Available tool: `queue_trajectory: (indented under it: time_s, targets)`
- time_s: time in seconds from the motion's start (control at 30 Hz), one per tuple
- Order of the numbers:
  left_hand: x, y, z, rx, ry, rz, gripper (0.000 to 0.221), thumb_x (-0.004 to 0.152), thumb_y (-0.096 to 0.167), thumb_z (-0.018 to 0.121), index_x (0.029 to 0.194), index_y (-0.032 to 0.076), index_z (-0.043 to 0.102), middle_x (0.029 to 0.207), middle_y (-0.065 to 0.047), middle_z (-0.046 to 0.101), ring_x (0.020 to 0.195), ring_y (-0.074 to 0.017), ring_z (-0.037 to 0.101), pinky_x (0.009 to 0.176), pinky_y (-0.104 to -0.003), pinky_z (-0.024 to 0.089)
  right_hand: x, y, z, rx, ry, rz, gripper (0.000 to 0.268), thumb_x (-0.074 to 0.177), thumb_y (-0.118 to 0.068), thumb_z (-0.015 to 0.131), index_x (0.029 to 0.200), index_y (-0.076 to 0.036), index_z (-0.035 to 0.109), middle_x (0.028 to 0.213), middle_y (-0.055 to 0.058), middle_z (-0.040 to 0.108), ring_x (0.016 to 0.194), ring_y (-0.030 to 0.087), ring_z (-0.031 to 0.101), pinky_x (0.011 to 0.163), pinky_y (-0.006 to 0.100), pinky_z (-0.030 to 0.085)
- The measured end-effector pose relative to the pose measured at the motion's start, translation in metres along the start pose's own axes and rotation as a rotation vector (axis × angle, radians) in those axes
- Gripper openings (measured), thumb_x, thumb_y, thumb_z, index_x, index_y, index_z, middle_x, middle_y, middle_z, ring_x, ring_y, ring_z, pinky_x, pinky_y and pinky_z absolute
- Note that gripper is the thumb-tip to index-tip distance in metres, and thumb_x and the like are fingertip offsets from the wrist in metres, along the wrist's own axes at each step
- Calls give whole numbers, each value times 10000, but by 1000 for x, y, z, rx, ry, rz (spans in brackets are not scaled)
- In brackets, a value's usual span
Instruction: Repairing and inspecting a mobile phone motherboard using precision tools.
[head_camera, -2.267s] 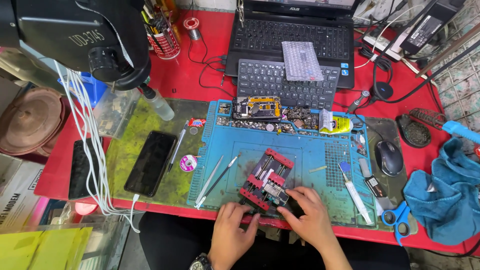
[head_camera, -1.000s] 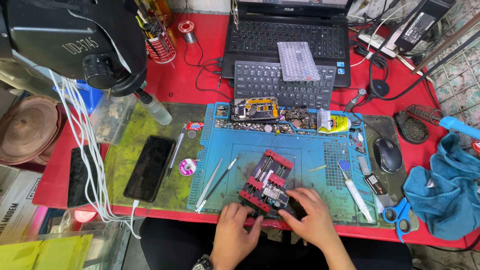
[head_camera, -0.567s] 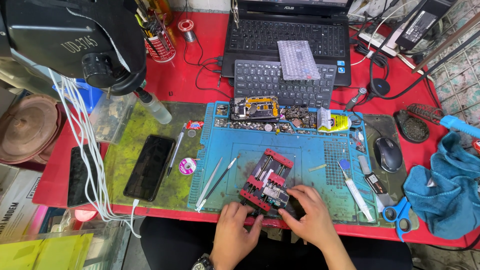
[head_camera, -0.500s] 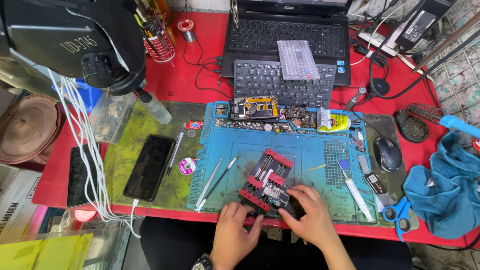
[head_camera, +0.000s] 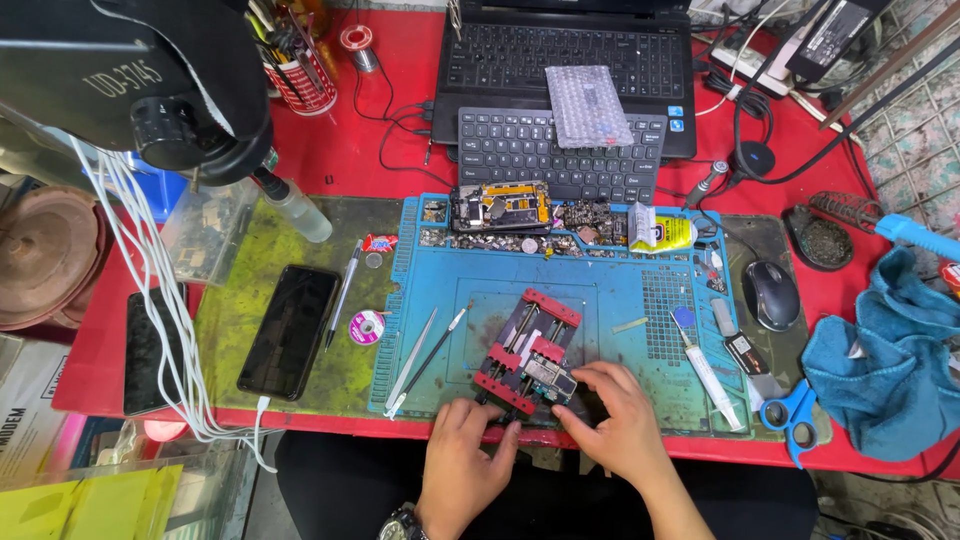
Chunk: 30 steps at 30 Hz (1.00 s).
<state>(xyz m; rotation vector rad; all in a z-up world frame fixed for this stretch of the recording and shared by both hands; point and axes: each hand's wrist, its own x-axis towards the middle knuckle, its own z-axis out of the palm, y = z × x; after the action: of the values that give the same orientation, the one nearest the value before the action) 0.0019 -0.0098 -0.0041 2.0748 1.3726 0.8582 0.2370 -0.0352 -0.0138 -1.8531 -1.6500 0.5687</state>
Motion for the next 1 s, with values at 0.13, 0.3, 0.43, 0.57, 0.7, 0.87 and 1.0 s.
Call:
queue_trajectory:
  time_s: [0.13,0.3,0.43,0.57,0.7,0.87,1.0]
  targets:
    - [1,2,1,11,9,5,250,899,339,751,985,106,733,867,-39,612,842,-247,598,699,-382,532,-1,1,0,-13,32,-37,505,793,-408,831,1192,-119,720,1207,39,667,1130,219,651,937,403,546]
    - [1,5,1,23,36,37,215,905,309,739,955,102,713,852,-47,606,810,-257,577,690,-389,513,-2,3,0,-4,35,-92,508,791,-381,832,1193,-96,709,1191,56,667,1115,235,650,954,422,539]
    - [2,8,-2,11,36,38,206,914,288,733,957,87,715,852,-57,613,807,-259,582,682,-385,508,-1,0,-1,-5,63,-142,486,794,-364,834,1175,-86,716,1175,63,673,1093,239,655,929,408,548]
    - [2,7,-2,14,50,62,175,923,252,720,962,82,712,845,-60,596,794,-261,573,676,-381,504,-1,-4,-2,-7,61,-135,466,802,-357,829,1168,-92,717,1165,56,672,1099,239,645,913,406,545]
    - [2,6,0,19,45,64,168,922,246,715,963,83,708,852,-60,595,796,-263,571,675,-381,501,-1,-4,-2,-5,76,-150,465,794,-339,837,1169,-92,718,1157,59,674,1097,240,641,908,403,546]
    - [0,3,6,51,52,43,227,880,283,774,972,83,717,849,-52,594,814,-259,574,692,-383,517,1,-7,-3,-24,77,-156,459,792,-347,832,1158,-90,724,1154,49,682,1084,239,646,890,404,549]
    - [0,5,4,54,49,42,266,885,328,772,970,81,723,843,-58,594,809,-258,577,685,-380,520,-1,-6,-3,-44,52,-124,471,788,-380,831,1157,-104,731,1163,40,684,1088,242,647,906,421,546]
